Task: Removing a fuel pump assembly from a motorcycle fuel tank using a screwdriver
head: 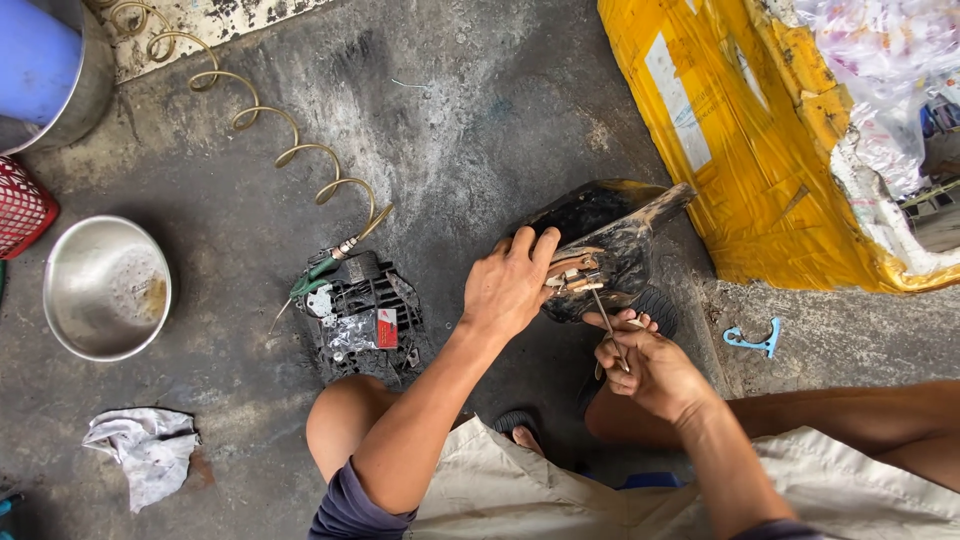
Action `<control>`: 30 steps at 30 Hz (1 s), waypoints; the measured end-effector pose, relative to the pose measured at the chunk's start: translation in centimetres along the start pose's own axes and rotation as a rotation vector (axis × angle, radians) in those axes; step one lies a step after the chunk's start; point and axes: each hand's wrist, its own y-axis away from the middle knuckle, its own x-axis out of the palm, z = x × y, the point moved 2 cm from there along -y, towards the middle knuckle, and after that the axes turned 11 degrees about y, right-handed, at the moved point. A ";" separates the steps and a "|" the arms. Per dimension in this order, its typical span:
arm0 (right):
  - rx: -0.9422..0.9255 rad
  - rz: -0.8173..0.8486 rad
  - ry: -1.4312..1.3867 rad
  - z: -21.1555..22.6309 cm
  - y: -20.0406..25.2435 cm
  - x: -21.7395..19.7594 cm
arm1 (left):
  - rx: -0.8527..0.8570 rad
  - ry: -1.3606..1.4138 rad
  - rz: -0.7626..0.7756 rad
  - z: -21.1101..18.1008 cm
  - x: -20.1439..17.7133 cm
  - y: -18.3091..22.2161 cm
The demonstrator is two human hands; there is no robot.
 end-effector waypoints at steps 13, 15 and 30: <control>0.324 0.023 1.695 6.1 -3.7 -0.6 | -0.012 0.041 0.050 0.2 -0.2 -0.3; 0.229 0.058 1.912 4.9 -4.8 -1.7 | -0.013 0.039 0.055 0.4 0.1 -0.4; 0.466 0.115 0.723 8.5 2.4 4.0 | -0.005 0.051 0.056 0.7 0.4 -0.2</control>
